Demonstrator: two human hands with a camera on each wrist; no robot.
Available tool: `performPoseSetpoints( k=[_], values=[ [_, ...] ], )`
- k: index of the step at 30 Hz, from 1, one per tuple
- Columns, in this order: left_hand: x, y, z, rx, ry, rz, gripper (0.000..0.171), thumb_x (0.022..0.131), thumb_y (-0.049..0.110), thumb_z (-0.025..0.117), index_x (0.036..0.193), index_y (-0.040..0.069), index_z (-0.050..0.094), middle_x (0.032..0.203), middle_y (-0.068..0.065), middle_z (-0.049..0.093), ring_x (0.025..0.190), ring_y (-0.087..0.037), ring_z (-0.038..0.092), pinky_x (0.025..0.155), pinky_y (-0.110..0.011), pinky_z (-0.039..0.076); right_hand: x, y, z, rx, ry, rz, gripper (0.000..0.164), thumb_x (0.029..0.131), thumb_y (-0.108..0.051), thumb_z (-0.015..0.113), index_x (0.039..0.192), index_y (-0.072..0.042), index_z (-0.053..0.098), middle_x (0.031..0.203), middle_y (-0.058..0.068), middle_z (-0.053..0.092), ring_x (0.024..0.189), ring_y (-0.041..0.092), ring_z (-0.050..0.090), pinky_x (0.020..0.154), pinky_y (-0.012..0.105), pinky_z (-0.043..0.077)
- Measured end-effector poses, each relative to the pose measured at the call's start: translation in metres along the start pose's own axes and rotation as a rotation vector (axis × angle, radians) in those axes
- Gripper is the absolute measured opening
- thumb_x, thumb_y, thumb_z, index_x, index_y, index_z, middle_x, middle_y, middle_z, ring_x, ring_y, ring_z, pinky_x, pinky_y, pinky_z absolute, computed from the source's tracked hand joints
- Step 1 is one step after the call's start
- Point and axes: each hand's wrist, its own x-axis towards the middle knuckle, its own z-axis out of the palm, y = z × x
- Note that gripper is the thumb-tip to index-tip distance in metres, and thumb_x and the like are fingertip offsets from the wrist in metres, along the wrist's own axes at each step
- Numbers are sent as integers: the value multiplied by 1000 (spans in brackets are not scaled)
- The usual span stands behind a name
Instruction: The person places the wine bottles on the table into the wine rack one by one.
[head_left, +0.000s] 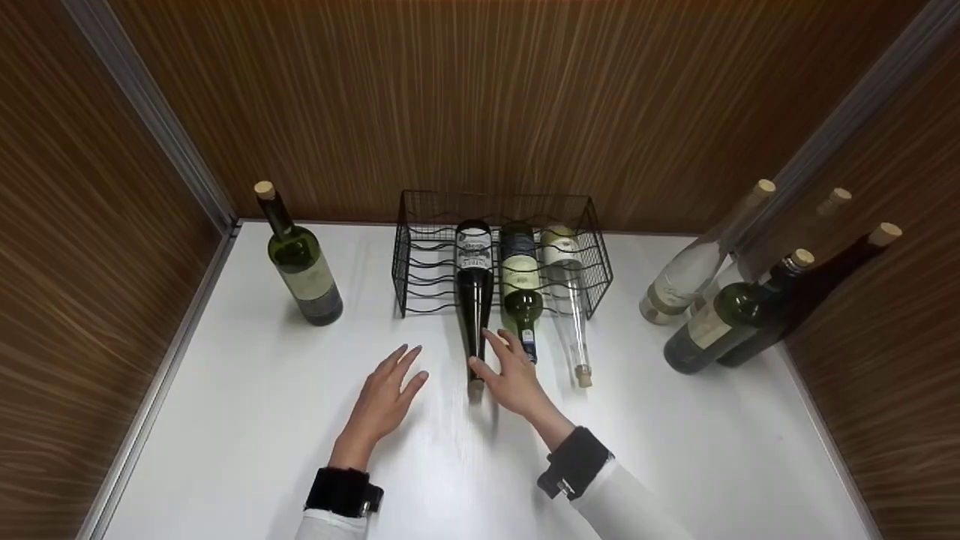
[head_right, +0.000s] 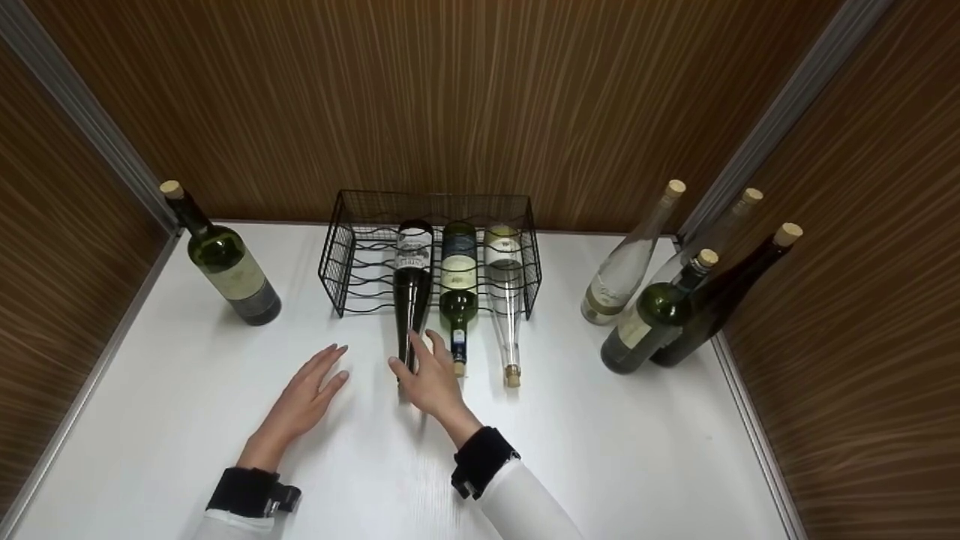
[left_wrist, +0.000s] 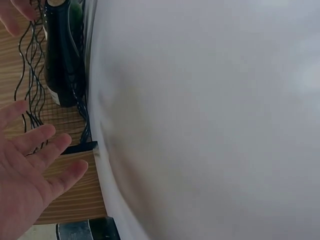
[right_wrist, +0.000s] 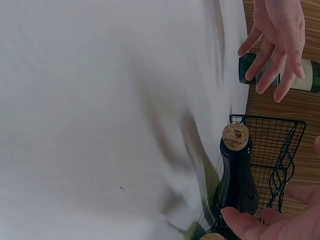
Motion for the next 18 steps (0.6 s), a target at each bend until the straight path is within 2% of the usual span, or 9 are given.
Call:
performPoseSetpoints(
  k=[3,8,18],
  values=[
    [1,-4,-5,3,8,-27,55,103,46,47,148,15,46,151,-19,38,137,-40,36,107,-60,29,-1,-2,3,-26,0,-25,64,100,-43,55,151,-8,39,153,22,26,134,44,36,101,67,31],
    [1,-12,-14,-1,30,-78,55,103,45,48,149,15,45,152,-18,38,138,-40,35,109,-59,28,-2,-8,7,-55,-9,-42,65,98,-46,56,151,-11,40,156,19,26,139,46,27,103,69,27],
    [0,-27,-35,-3,77,-134,63,102,52,44,149,12,43,152,-21,36,138,-41,33,110,-57,26,5,-22,15,-4,-84,-87,67,98,-49,55,153,-15,37,158,18,22,140,45,24,106,61,30]
  ],
)
